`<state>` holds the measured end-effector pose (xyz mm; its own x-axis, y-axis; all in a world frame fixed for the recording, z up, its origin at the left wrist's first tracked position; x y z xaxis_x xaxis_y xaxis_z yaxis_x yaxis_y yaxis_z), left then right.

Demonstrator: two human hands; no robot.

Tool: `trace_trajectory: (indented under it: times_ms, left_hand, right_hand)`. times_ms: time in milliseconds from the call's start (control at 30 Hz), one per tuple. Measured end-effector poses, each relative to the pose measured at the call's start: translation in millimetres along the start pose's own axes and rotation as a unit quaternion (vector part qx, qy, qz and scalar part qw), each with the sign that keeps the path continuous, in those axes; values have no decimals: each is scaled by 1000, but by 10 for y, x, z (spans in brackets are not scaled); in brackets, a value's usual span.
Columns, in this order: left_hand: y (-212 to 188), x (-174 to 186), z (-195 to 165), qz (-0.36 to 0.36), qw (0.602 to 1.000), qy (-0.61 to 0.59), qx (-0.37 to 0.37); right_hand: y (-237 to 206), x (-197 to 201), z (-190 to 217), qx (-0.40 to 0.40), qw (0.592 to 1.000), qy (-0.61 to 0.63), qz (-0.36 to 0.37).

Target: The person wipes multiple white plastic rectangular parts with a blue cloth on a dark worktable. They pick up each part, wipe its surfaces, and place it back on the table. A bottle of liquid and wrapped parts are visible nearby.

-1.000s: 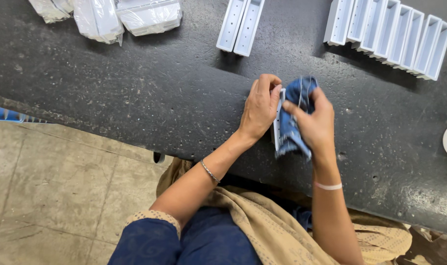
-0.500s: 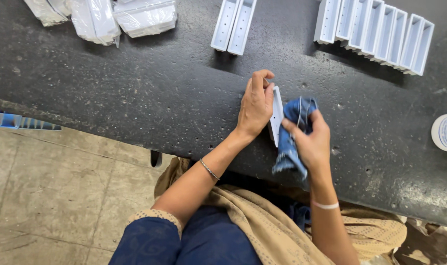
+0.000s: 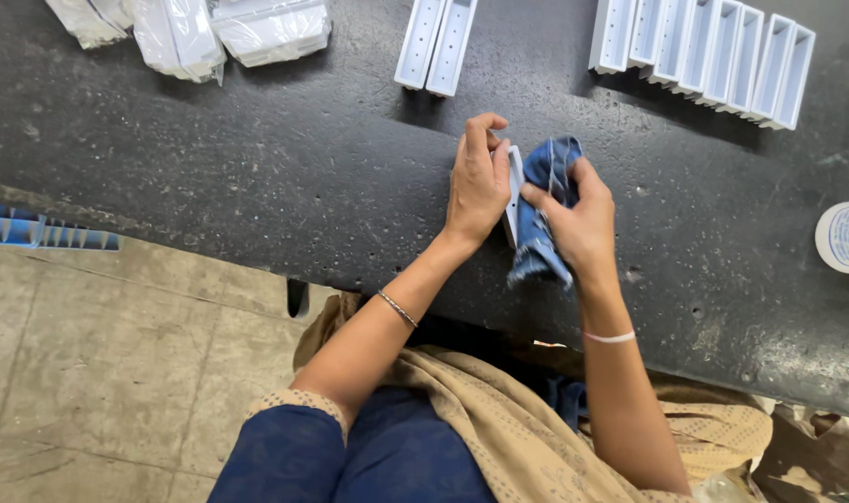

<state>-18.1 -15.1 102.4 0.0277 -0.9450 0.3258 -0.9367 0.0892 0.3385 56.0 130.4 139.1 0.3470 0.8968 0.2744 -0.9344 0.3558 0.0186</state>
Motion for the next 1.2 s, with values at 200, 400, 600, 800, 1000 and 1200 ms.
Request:
trace_trajectory:
  times_ms: [200,400,600,800,1000,1200]
  left_hand:
    - [26,-32,53,0,1000,-9,-5]
    - [55,-75,61,13,1000,-23,-17]
    - [22,-43,-17,15,1000,-21,-12]
    - [-36,-68,-39,23,999,-12,-31]
    - [-51,-112,11,49,998,-11,-22]
    - [18,41,-19,15,997,-79,-8]
  right_hand:
    - [-391,195,-144,-62,998,-28,-8]
    - [168,-25,-106,1,1000,3,20]
    - [376,-130,10,36,999,8,22]
    - [-274,110,-27,-9,999,-43,-18]
    - [-775,315,-146,-69,998,-6,-11]
    - [-939,714,-476,-124,989,77,-39]
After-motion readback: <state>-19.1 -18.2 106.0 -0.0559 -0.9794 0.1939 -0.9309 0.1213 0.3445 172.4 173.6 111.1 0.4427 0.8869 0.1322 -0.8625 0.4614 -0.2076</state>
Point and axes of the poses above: each hand's wrist, its own y-axis towards the middle knuckle, its own x-axis out of the back of the hand, z = x × y, the point moved 10 cm from there along y, towards the middle knuckle, and after that the axes turned 11 degrees about y, right-handed, at the moved point
